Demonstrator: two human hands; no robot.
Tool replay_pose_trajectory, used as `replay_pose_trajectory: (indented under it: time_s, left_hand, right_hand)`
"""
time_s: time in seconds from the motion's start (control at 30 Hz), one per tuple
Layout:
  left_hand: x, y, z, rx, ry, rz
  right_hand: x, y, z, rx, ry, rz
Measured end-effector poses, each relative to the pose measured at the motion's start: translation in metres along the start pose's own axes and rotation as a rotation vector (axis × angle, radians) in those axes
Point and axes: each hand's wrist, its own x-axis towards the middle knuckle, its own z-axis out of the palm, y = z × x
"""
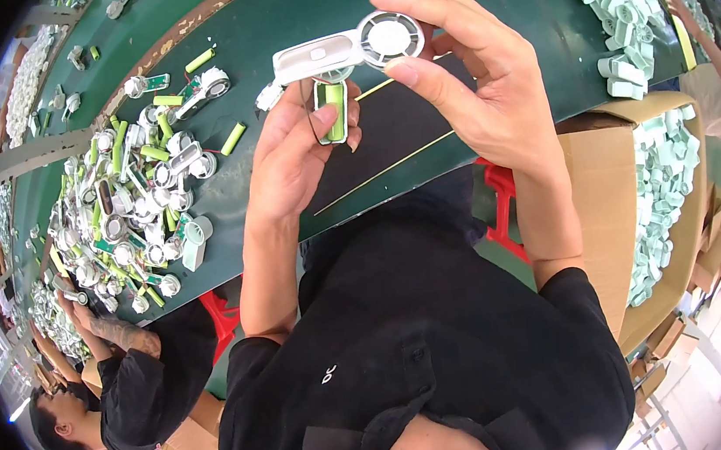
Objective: The person assembles handheld electronic fans by hand, combining plastic casings, fan blades, motors, and batteries on a production line.
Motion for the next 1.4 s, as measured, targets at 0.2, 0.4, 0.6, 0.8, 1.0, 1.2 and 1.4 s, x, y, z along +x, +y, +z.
replay_pose_trajectory:
  time_s: [0.2, 0.4, 0.6, 0.8, 1.0, 1.2, 1.4]
  left_hand:
    - [-0.005, 0.002, -0.001, 0.013, 0.013, 0.027]
    - [-0.006, -0.001, 0.002, 0.028, 0.079, 0.083]
    - [-0.009, 0.001, 0.002, -0.028, 0.091, 0.101]
    - [-0.009, -0.001, 0.009, 0.01, 0.114, 0.101]
    - [-0.013, -0.003, 0.009, 0.113, 0.117, 0.1]
    - [-0.013, -0.01, 0.0, 0.043, 0.065, 0.159]
    - [-0.009, -0.01, 0.006, 0.143, 0.088, 0.162]
  right_hand:
    - [-0.001, -0.002, 0.002, -0.029, -0.018, 0.007]
    - [-0.013, -0.011, -0.006, -0.146, -0.04, 0.022]
    - [-0.018, -0.008, -0.009, -0.114, -0.005, 0.023]
    - [0.014, 0.045, 0.011, 0.382, -0.038, -0.674]
    - [0.015, 0.037, 0.014, 0.319, -0.065, -0.614]
    - [-0.007, -0.035, 0.007, -0.104, -0.017, 0.218]
    - [0.007, 0.053, 0.012, 0.255, -0.028, -0.745]
